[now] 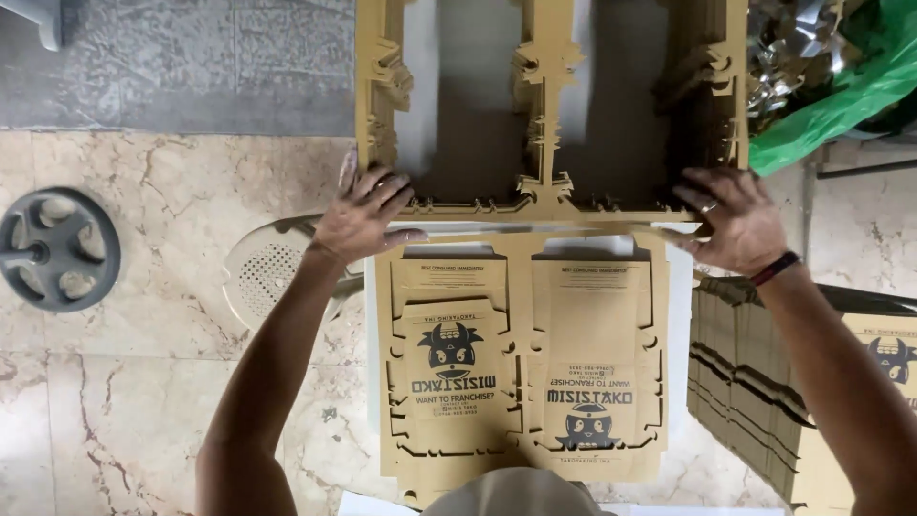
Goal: Stripping waste material from die-cut cardboard sheets and stacking the box templates for assembly.
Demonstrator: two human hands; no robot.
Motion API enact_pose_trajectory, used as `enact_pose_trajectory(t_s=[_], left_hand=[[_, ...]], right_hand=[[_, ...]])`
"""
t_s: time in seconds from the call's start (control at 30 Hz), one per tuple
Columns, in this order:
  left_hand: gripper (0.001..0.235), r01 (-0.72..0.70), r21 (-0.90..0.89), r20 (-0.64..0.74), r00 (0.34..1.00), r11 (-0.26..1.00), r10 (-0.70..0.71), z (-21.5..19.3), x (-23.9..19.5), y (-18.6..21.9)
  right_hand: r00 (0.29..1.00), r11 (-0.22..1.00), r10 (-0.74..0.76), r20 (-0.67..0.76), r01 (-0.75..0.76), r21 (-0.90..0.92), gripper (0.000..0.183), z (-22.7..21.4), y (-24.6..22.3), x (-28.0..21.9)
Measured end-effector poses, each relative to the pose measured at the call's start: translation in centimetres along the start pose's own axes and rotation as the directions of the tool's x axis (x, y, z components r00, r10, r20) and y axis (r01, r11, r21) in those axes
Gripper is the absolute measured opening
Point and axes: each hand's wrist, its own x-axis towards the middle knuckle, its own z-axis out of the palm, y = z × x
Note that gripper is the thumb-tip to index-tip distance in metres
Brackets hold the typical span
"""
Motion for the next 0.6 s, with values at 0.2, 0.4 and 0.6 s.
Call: enact_pose_trajectory(t_s=[0.2, 0.4, 0.6], left_hand=[[0.066, 0.067, -0.090, 0.008, 0.998, 0.994, -0.067, -0.8, 0.1, 0.0], [0.040, 0.173, -0.354, 0.369, 0.929, 0.919, -0.033, -3.3, 1.8, -1.0], [0.056, 0.311, -0.276, 0.555, 0.824, 0.909, -0.114, -3.1, 1.0, -1.0]], right_hand=[[0.990, 0.987, 0.116, 0.077, -0.123, 0.101, 0.064, 0.2, -0.4, -0.6], [0.947, 0.978, 0.113, 0.302, -0.160, 0.134, 0.090, -2.1, 0.4, 0.0], [0.978, 0.947, 0.169, 0.122, -0.195, 0.256, 0.084, -4.7, 0.3, 0.2]])
